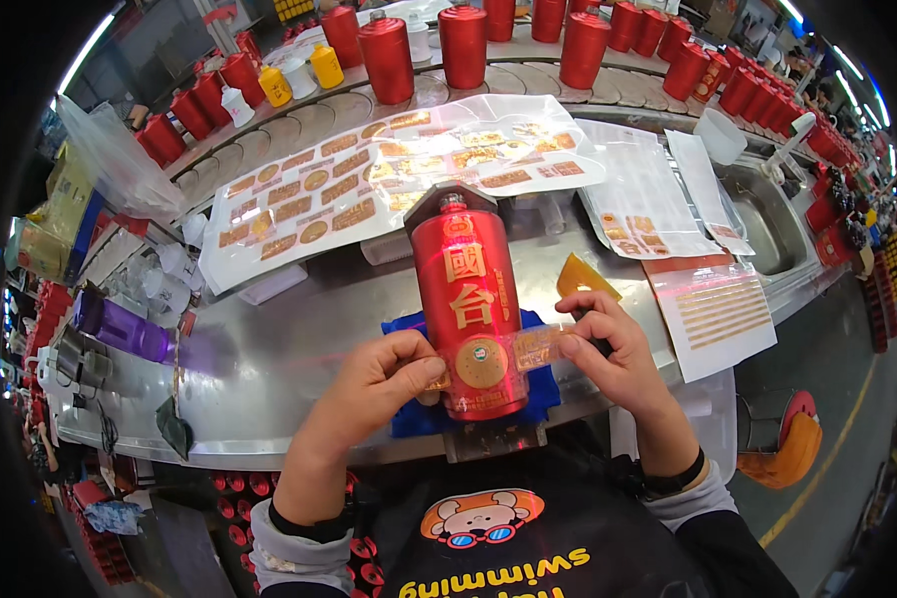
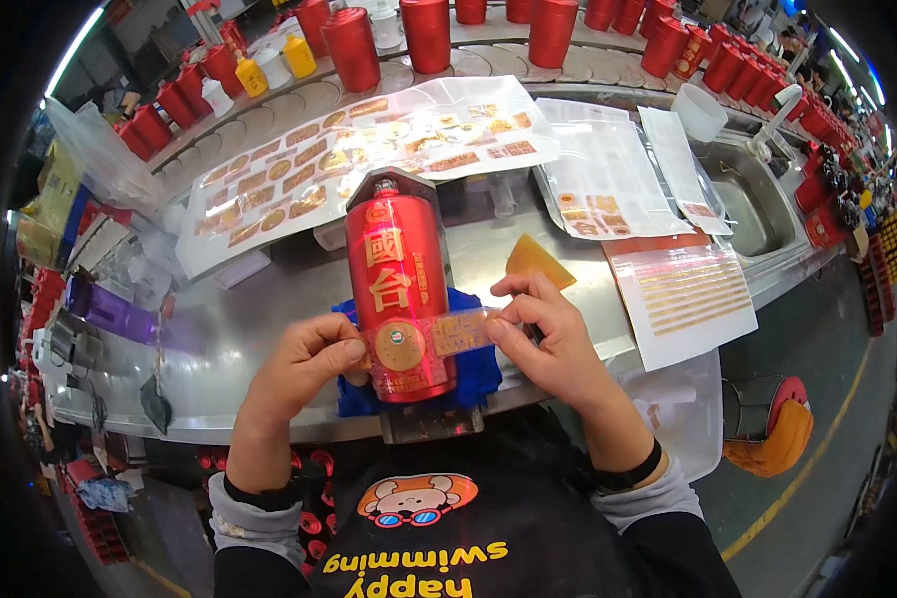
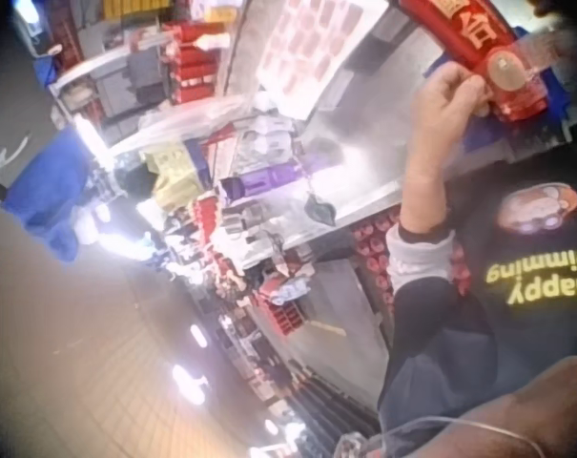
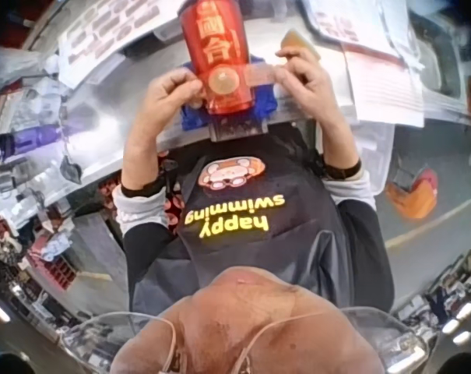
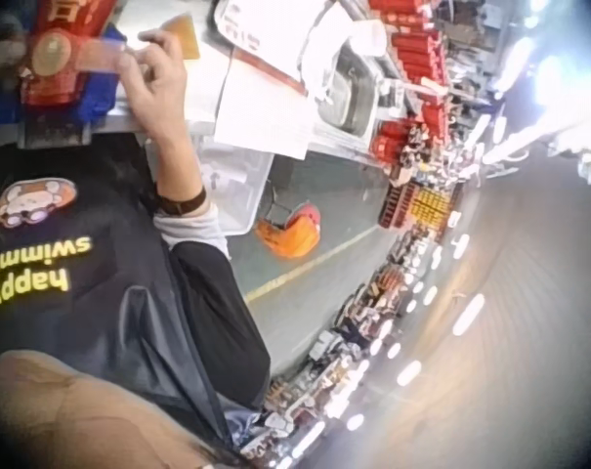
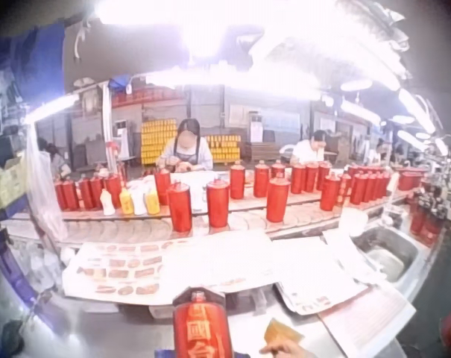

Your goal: The person wipes a red bottle with a cloth, peels a label from a sheet, and presses it onto the bottle. They smooth the label with a scraper and a cloth before placing the bottle on a tray and repeating the process.

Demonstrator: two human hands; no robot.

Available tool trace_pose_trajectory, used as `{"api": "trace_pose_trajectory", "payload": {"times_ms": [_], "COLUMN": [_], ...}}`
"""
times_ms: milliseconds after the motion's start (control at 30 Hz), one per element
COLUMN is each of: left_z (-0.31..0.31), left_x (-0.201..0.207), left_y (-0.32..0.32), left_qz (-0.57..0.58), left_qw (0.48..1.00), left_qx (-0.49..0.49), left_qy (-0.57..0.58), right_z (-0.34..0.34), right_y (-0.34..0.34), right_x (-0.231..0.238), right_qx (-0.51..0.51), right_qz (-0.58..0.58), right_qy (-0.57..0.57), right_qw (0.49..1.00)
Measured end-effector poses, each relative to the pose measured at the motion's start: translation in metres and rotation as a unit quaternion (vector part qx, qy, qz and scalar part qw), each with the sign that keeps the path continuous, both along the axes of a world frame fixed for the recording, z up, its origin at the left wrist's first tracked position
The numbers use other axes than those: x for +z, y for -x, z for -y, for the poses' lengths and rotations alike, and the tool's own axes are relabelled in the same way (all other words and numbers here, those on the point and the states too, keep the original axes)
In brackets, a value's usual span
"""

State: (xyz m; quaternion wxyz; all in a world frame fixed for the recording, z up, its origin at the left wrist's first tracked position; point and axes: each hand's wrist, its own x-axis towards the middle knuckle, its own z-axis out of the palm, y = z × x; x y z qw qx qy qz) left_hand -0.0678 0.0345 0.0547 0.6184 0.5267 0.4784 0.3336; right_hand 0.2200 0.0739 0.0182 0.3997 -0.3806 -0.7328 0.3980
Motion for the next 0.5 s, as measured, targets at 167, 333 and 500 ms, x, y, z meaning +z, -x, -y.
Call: {"api": "trace_pose_trajectory", "payload": {"times_ms": [167, 333, 500], "left_z": [0.0, 0.0, 0.004], "left_x": [-0.001, 0.001, 0.001], "left_y": [0.0, -0.002, -0.004], "left_qz": [-0.022, -0.043, -0.054], "left_qw": [0.999, 0.998, 0.998], "left_qx": [0.009, 0.009, 0.017], "left_qy": [-0.03, -0.035, -0.033], "right_z": [-0.003, -0.002, -0.001], "right_y": [0.001, 0.003, 0.002], "right_x": [-0.004, -0.005, -0.009], "right_qx": [0.003, -0.002, 0.011], "right_qz": [0.003, 0.008, 0.012], "right_qy": [-0.026, -0.003, -0.012], "right_qw": [1.0, 1.0, 1.0]}}
